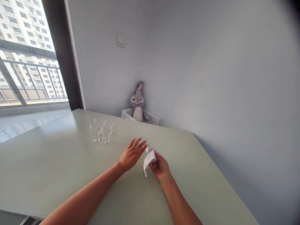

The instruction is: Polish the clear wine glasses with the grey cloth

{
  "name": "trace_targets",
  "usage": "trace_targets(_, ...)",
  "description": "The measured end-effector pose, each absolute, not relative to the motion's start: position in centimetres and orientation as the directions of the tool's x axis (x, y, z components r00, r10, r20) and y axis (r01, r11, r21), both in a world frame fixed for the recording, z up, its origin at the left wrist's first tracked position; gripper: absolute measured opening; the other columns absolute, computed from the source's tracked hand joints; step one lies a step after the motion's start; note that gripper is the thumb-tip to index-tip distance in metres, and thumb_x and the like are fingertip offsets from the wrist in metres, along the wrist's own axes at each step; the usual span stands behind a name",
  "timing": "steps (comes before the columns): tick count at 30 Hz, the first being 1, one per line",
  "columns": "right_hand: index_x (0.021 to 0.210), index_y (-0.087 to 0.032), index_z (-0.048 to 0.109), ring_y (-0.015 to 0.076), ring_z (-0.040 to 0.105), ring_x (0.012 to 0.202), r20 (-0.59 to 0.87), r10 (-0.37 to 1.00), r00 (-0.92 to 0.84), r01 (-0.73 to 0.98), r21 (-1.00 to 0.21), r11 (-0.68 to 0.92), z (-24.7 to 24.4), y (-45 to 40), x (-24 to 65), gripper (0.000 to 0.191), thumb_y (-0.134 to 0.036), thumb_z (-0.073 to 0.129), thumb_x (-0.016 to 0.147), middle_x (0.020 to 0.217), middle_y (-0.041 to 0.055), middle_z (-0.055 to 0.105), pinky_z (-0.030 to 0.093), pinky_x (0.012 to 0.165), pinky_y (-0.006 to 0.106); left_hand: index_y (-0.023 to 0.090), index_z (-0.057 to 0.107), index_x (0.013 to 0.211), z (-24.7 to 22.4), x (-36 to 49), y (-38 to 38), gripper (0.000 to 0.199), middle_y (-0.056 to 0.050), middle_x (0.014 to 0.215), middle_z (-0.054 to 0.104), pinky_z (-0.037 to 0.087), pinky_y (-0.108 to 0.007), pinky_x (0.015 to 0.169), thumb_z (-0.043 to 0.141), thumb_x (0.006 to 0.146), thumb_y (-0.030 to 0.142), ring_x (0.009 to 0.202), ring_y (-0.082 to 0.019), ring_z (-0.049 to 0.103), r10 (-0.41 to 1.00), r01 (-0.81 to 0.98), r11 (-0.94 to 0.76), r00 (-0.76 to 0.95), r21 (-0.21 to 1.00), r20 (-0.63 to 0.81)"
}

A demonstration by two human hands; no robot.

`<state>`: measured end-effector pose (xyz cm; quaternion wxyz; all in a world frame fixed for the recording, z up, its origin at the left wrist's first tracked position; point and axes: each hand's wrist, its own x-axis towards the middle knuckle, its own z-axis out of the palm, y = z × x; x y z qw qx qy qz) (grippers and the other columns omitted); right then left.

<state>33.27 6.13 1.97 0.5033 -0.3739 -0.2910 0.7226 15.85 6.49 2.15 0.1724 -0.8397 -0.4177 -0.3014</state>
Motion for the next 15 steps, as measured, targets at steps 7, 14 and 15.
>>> trace_targets(7,0.065,-0.014,0.057,0.0039,0.037,0.035,-0.145,0.930,-0.337,-0.248,-0.939,-0.236,3.8,5.3,33.9,0.026,-0.038,0.067,0.066,0.045,-0.0061,0.047,0.030,0.033,0.016,0.017,0.050,0.115,3.4,16.1,6.9,0.044,-0.008,0.082,0.062,0.040,-0.039,0.085,0.040,0.085,0.047,0.080,-0.019,0.059,0.711,0.734,-0.653,0.508,0.189,0.486)
trace_targets(14,0.064,-0.017,0.063,0.0086,0.046,0.051,-0.062,0.743,-0.667,0.254,-0.956,0.148,8.8,3.9,36.2,0.011,-0.027,0.065,0.067,0.056,-0.0044,0.053,0.038,0.047,0.020,0.014,0.060,0.075,5.6,13.8,5.4,0.063,-0.004,0.067,0.061,0.042,-0.023,0.054,0.011,0.089,0.052,0.052,-0.010,0.052,0.682,0.351,-0.373,0.732,0.859,-0.003)
trace_targets(15,0.062,-0.017,0.063,0.0082,0.045,0.050,-0.051,0.759,-0.649,0.253,-0.955,0.152,8.9,3.8,36.3,0.011,-0.027,0.066,0.066,0.055,-0.0046,0.053,0.037,0.047,0.020,0.014,0.060,0.077,5.8,14.0,5.1,0.062,-0.005,0.069,0.062,0.043,-0.024,0.057,0.010,0.090,0.049,0.054,-0.011,0.054,0.698,0.362,-0.378,0.716,0.852,0.006)
